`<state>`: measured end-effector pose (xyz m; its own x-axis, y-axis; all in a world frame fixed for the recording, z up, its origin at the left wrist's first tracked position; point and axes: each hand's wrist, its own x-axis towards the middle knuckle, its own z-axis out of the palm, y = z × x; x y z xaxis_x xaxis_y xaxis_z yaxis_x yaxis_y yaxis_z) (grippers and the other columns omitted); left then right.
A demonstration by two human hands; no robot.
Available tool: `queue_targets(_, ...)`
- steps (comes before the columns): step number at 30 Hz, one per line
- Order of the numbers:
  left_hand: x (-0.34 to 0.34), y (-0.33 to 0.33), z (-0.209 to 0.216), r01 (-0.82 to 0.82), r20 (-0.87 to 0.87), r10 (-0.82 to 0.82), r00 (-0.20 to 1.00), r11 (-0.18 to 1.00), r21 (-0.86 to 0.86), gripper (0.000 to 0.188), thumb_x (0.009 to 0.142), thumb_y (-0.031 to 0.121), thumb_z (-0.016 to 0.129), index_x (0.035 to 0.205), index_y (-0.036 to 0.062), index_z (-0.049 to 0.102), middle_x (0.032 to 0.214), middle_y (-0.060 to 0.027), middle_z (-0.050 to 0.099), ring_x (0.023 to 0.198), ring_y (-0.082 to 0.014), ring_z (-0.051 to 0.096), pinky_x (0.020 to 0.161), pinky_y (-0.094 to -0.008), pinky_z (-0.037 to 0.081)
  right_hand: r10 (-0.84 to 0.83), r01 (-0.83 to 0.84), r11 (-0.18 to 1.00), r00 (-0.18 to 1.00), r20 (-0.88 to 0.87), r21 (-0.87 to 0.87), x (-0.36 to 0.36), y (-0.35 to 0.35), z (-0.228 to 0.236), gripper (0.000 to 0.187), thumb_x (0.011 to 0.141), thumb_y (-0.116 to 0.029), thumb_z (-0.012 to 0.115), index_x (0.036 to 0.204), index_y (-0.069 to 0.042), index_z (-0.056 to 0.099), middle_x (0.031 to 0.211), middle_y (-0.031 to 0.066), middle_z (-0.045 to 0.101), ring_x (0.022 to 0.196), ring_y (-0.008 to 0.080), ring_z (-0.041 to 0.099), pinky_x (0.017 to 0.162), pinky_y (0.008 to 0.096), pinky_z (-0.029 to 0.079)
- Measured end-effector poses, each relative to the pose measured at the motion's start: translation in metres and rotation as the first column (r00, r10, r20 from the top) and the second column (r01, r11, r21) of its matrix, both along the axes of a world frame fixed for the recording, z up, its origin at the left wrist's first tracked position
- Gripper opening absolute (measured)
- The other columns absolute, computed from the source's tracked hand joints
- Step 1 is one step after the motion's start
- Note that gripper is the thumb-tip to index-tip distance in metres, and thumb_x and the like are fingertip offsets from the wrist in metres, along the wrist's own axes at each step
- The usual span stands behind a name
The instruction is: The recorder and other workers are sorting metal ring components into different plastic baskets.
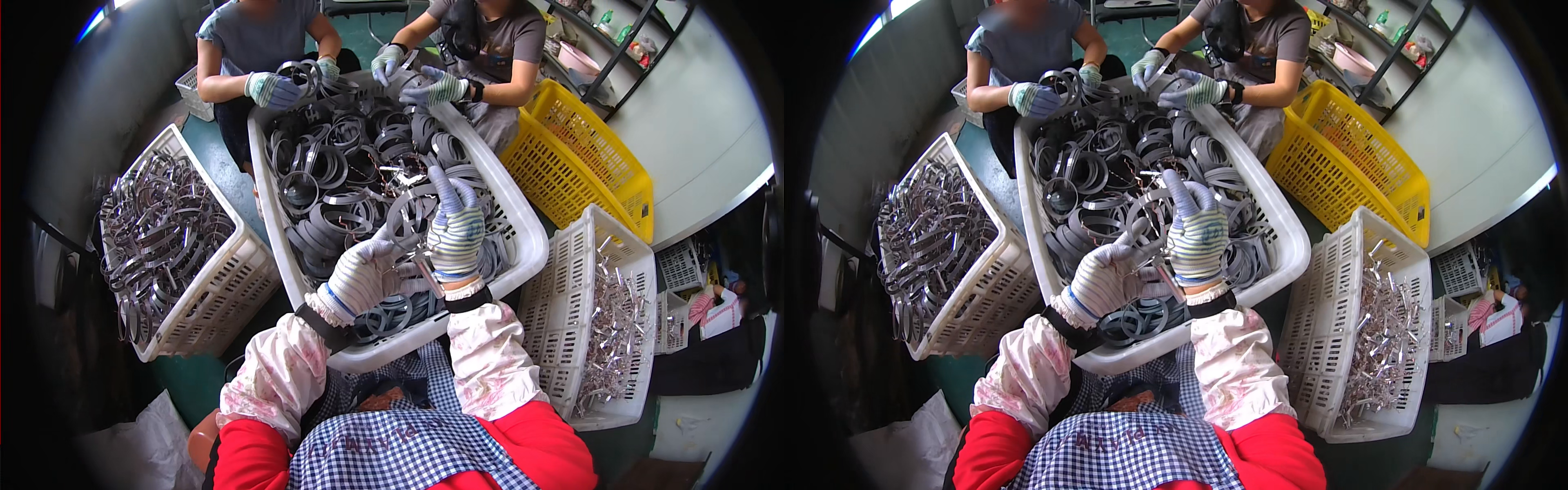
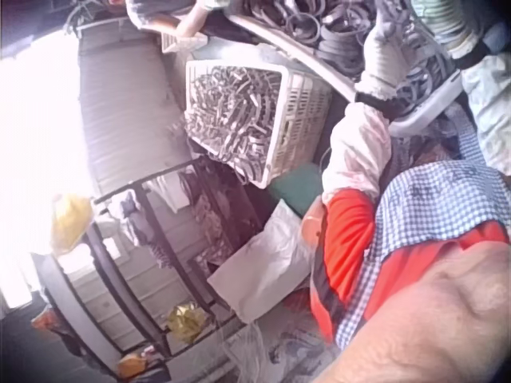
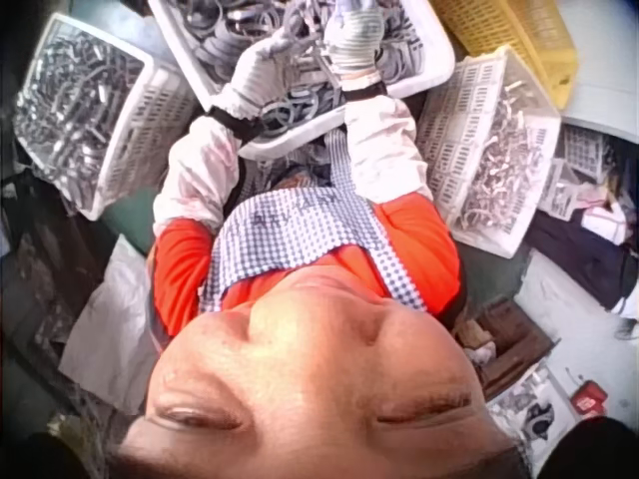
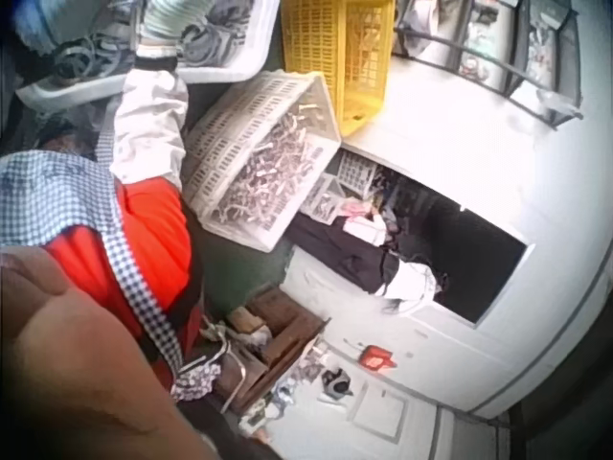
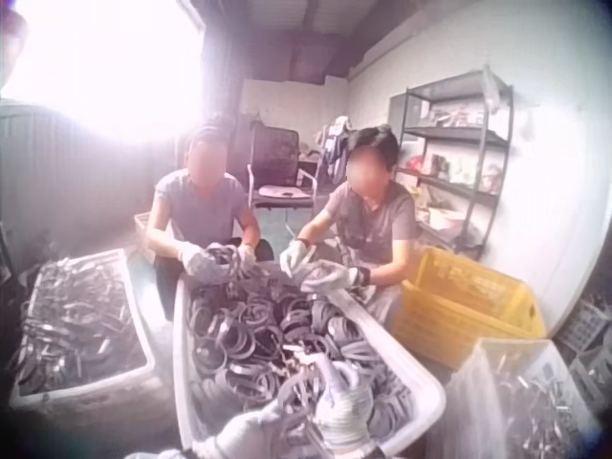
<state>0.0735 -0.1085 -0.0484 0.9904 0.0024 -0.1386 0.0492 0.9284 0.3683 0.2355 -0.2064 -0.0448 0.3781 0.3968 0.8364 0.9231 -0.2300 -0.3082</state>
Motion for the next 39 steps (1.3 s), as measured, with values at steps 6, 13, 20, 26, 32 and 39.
queue_targets(6, -0.001, -0.004, 0.016, 0.128, 0.203, -0.111, 0.973, 0.989, -0.074, 0.093, 0.076, 0.013, 0.057, 0.161, 0.0227, 0.020, 0.156, -0.0174, 0.038, 0.136, -0.0442, 0.045, 0.117, -0.0625, 0.026, -0.077, 0.084, 0.993, 0.994, -0.079, 0.081, 0.023, -0.013, 0.011, 0.071, 0.076, 0.016, 0.053, 0.136, -0.020, 0.063, 0.116, 0.0134, 0.063, 0.102, 0.0325, 0.064, 0.089, 0.0442, 0.052)
queue_targets(13, -0.012, 0.012, 0.024, 0.207, 0.233, -0.209, 0.950, 0.978, 0.033, 0.087, 0.074, 0.015, 0.059, 0.156, 0.0059, 0.030, 0.145, -0.0219, 0.052, 0.133, -0.0437, 0.049, 0.115, -0.0627, 0.030, -0.032, 0.062, 0.992, 0.965, -0.259, 0.109, 0.019, -0.015, 0.019, 0.064, 0.083, 0.013, 0.050, 0.137, -0.018, 0.062, 0.120, 0.0138, 0.062, 0.106, 0.0354, 0.063, 0.089, 0.0441, 0.054)
queue_targets(20, -0.013, 0.002, 0.009, 0.403, 0.100, -0.406, 0.908, 0.914, 0.051, 0.090, 0.081, 0.015, 0.058, 0.160, 0.0061, 0.016, 0.132, -0.0302, 0.058, 0.112, -0.0442, 0.064, 0.098, -0.0559, 0.050, 0.065, -0.066, 0.989, 0.998, 0.011, 0.135, 0.013, -0.016, 0.016, 0.058, 0.082, 0.008, 0.061, 0.134, -0.020, 0.064, 0.121, 0.0064, 0.066, 0.091, 0.0217, 0.065, 0.082, 0.0356, 0.053)
queue_targets(26, -0.008, 0.012, 0.004, -0.057, 0.107, 0.047, 0.993, 0.994, 0.092, 0.087, 0.082, 0.012, 0.056, 0.160, 0.0108, 0.017, 0.150, -0.0248, 0.043, 0.129, -0.0441, 0.053, 0.104, -0.0628, 0.045, 0.605, 0.392, 0.660, 0.230, -0.763, 0.641, 0.057, -0.030, 0.016, 0.041, 0.107, -0.026, 0.048, 0.147, -0.023, 0.046, 0.125, 0.0050, 0.066, 0.075, 0.0096, 0.062, 0.062, 0.0193, 0.050)
queue_targets(32, 0.009, 0.050, -0.047, -0.563, -0.137, 0.623, 0.770, 0.765, 0.313, 0.077, 0.083, -0.003, 0.041, 0.157, 0.0137, 0.024, 0.141, -0.0220, 0.047, 0.109, -0.0392, 0.064, 0.085, -0.0515, 0.060, 0.707, -0.467, 0.690, 0.275, -0.651, 0.553, -0.030, -0.015, 0.020, 0.036, 0.107, -0.013, 0.045, 0.142, -0.010, 0.052, 0.129, 0.0133, 0.063, 0.109, 0.0217, 0.067, 0.097, 0.0350, 0.055)
queue_targets(39, 0.024, 0.060, -0.069, -0.626, -0.242, 0.720, 0.650, 0.688, 0.368, 0.067, 0.090, -0.005, 0.037, 0.153, 0.0189, 0.035, 0.132, -0.0144, 0.053, 0.088, -0.0314, 0.069, 0.062, -0.0386, 0.061, 0.626, -0.655, 0.750, 0.748, -0.222, -0.094, -0.074, -0.009, 0.009, 0.037, 0.096, -0.004, 0.057, 0.131, -0.014, 0.064, 0.143, 0.0159, 0.054, 0.125, 0.0341, 0.059, 0.101, 0.0400, 0.050)
